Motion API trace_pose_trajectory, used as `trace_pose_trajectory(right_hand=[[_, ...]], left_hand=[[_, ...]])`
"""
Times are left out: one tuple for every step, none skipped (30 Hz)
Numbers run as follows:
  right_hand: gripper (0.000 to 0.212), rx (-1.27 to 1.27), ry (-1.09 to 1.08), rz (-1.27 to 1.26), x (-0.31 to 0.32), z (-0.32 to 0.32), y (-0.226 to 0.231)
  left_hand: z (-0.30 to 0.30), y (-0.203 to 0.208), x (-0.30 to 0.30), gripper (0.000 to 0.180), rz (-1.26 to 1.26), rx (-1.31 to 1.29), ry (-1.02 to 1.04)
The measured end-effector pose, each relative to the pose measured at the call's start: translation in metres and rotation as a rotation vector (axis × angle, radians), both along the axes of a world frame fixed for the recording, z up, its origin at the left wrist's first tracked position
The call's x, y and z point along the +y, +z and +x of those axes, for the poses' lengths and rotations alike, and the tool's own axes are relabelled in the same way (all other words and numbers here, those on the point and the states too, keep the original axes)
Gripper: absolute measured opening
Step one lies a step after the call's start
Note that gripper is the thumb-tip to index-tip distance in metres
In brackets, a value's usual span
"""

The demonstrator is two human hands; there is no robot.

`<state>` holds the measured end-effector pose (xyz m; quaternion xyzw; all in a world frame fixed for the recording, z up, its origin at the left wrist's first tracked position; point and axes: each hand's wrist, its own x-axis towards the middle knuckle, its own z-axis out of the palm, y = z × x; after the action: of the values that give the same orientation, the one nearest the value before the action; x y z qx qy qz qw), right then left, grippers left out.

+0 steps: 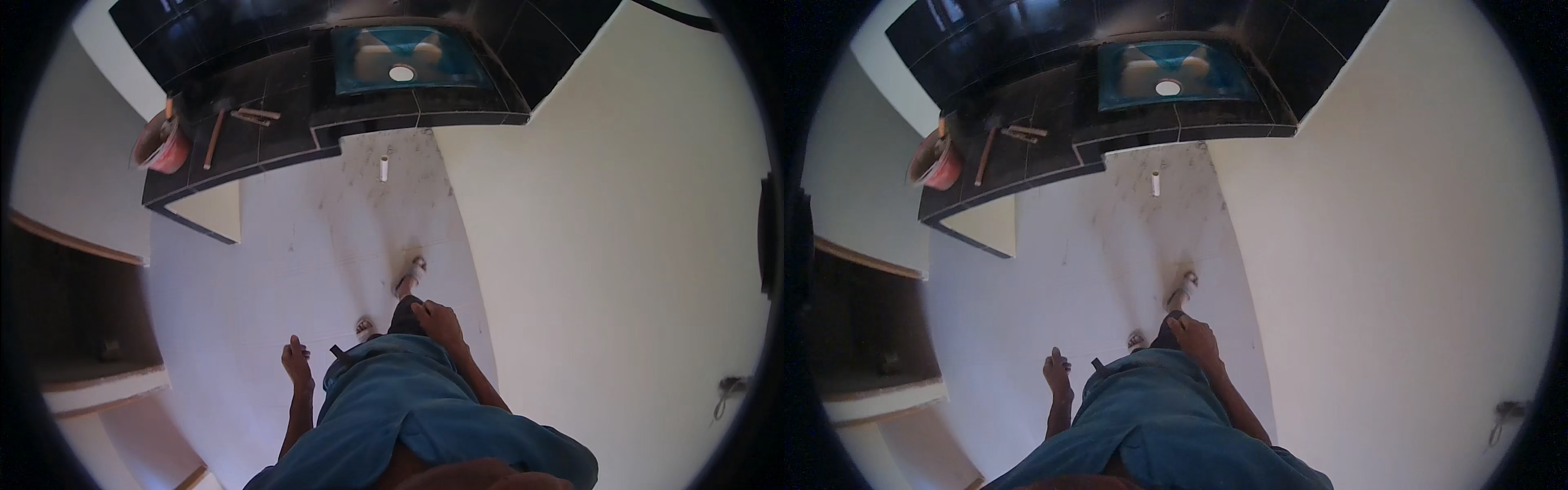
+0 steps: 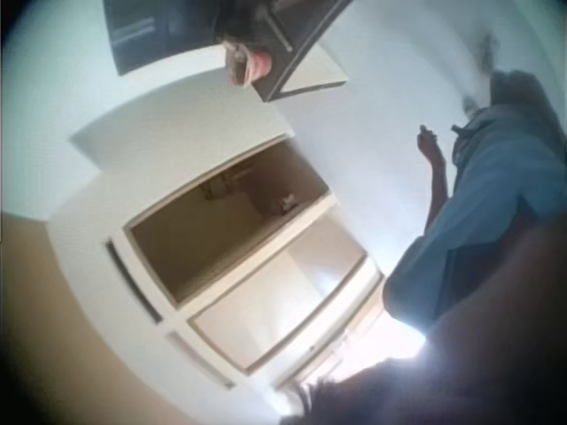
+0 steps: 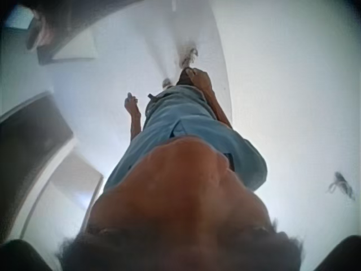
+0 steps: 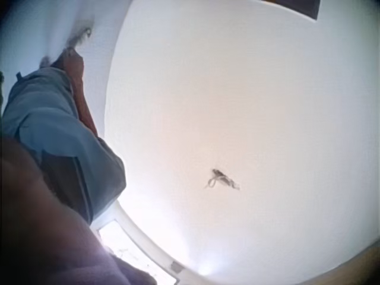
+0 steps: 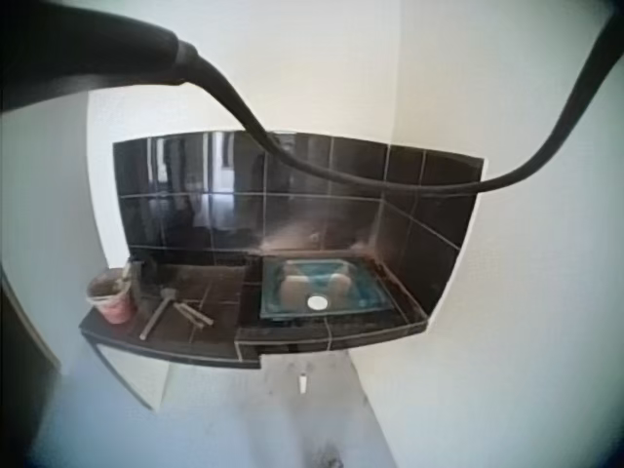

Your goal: The person removes blue protective tape from the edges of a stainless steel sink placed on a tiled floor. They peel the tape off by hand, working around the perimeter and corners of the sink.

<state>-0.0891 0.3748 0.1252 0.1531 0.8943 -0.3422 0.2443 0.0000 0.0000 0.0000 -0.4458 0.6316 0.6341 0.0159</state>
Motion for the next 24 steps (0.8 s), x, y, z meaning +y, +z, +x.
trace_pose_trajectory(right_hand=[[0.044,0.053,-0.045,-0.043,0.009,0.002,-0.003],[0.044,0.093,-0.085,-0.088,0.014,0.006,-0.006],[0.043,0.245,-0.043,-0.217,-0.037,-0.061,-0.041],[0.042,0.451,-0.003,-0.171,-0.019,-0.106,-0.053],[0.042,0.654,0.042,-0.124,0.000,-0.150,-0.064],[0.042,0.537,0.068,-0.042,0.028,-0.177,-0.049],[0.042,0.446,0.096,-0.011,0.030,-0.225,-0.021],[0.042,0.317,0.122,0.021,0.032,-0.249,-0.001],[0.042,0.330,0.126,-0.041,0.038,-0.275,0.008],[0.042,0.356,0.137,-0.101,0.048,-0.307,0.015],[0.042,0.379,0.147,-0.162,0.055,-0.342,0.023],[0.043,0.411,0.097,-0.169,0.066,-0.376,0.035],[0.043,0.444,0.067,-0.197,0.068,-0.408,0.050],[0.041,0.473,0.078,-0.224,0.067,-0.436,0.064],[0.040,0.501,0.078,-0.243,0.070,-0.464,0.072],[0.035,0.516,0.036,-0.266,0.071,-0.489,0.075],[0.033,0.672,0.121,-0.189,0.078,-0.517,0.070],[0.033,0.654,0.116,-0.194,0.081,-0.545,0.067],[0.033,0.635,0.104,-0.202,0.078,-0.569,0.062],[0.034,0.635,0.107,-0.217,0.073,-0.585,0.057],[0.035,0.640,0.121,-0.227,0.069,-0.608,0.056],[0.037,0.661,0.132,-0.236,0.064,-0.626,0.057],[0.039,0.648,0.140,-0.225,0.062,-0.640,0.050],[0.041,0.643,0.156,-0.203,0.061,-0.657,0.040]], left_hand=[[-0.013,0.011,0.018,0.043,-0.017,0.046,0.007],[-0.016,0.017,0.030,0.044,-0.036,0.079,0.019],[-0.078,0.055,-0.024,0.044,-0.181,0.082,0.044],[-0.122,0.049,0.000,0.044,-0.150,0.130,0.061],[-0.167,0.044,0.025,0.044,-0.119,0.176,0.081],[-0.188,0.036,0.062,0.044,-0.059,0.147,0.065],[-0.220,0.042,0.074,0.044,-0.051,0.144,0.061],[-0.225,0.045,0.081,0.044,-0.043,0.101,0.053],[-0.227,0.031,0.085,0.045,0.075,0.093,0.050],[-0.236,0.016,0.095,0.047,0.065,0.089,0.016],[-0.243,0.002,0.107,0.050,0.056,0.084,-0.016],[-0.275,0.039,0.130,0.049,0.006,0.054,-0.170],[-0.303,0.086,0.143,0.049,-0.058,0.025,-0.300],[-0.307,0.070,0.140,0.044,-0.115,0.024,-0.213],[-0.324,0.076,0.144,0.043,-0.183,0.066,-0.163],[-0.341,0.091,0.146,0.041,-0.252,0.100,-0.127],[-0.359,0.109,0.146,0.039,-0.322,0.133,-0.094],[-0.383,0.132,0.150,0.036,-0.352,0.158,-0.047],[-0.411,0.149,0.147,0.036,-0.415,0.205,-0.061],[-0.435,0.162,0.143,0.036,-0.471,0.241,-0.081],[-0.462,0.170,0.143,0.035,-0.519,0.281,-0.091],[-0.490,0.172,0.141,0.036,-0.562,0.351,-0.129],[-0.520,0.176,0.137,0.037,-0.604,0.422,-0.179],[-0.553,0.183,0.135,0.039,-0.592,0.470,-0.259]])
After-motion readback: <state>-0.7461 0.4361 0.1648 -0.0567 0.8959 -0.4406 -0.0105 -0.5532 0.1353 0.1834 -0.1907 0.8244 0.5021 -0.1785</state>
